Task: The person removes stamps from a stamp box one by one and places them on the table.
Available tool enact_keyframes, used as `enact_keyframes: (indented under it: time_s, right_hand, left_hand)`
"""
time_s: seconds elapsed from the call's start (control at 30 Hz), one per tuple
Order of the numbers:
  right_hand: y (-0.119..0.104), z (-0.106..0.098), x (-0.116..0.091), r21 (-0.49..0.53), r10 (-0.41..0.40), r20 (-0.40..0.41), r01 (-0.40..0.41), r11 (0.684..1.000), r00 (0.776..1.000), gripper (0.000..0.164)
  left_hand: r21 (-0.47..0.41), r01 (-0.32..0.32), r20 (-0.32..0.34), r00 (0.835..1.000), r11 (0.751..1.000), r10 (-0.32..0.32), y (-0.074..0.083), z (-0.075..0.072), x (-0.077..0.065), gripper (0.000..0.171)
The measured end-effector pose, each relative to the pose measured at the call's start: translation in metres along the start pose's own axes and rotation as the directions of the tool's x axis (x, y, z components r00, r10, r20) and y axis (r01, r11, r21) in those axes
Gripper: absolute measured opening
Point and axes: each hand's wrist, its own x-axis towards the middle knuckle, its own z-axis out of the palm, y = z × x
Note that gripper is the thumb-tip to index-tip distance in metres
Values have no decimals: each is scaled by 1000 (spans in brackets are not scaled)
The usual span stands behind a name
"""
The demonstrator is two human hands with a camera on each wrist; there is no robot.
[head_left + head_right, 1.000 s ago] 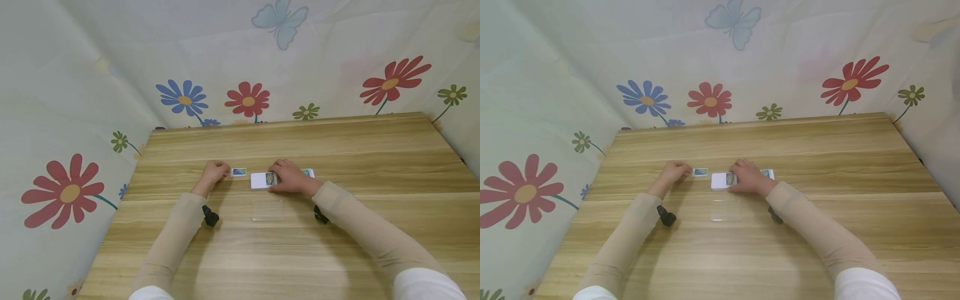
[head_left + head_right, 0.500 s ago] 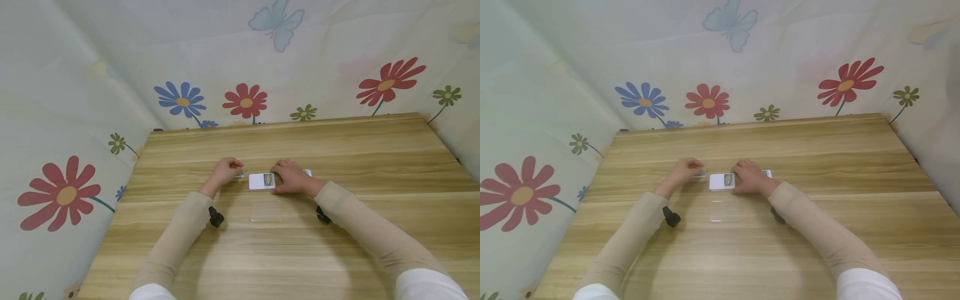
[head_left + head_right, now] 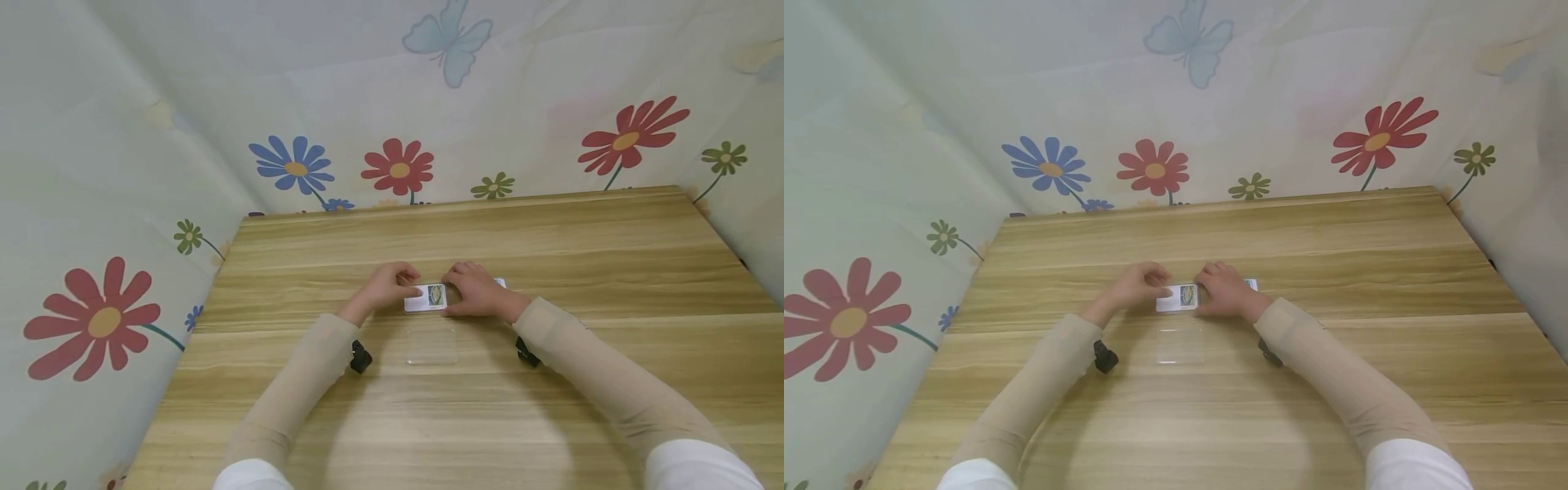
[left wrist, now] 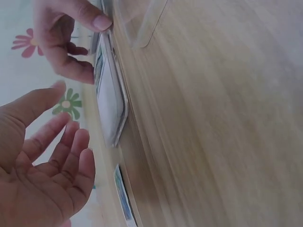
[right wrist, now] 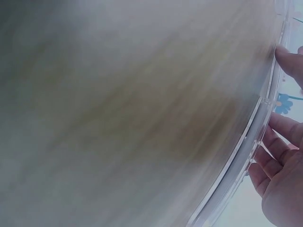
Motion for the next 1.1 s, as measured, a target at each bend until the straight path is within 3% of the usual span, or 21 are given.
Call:
enact_keyframes:
  time_s: [0.23, 0.6, 1.1]
  right_hand:
    - [0, 3, 1, 16, 1, -2, -1, 1000, 1000, 58]
    - [0, 3, 1, 23, 8, 3, -8, 1000, 1000, 58]
    - [-1, 3, 1, 15, 16, 7, -16, 1000, 1000, 58]
  left_hand:
    - [154, -100, 86, 992, 983, 88, 12, 10, 6, 33]
    - [347, -89, 120, 991, 934, 50, 13, 24, 14, 42]
    - [401, -78, 121, 992, 913, 31, 16, 26, 17, 43]
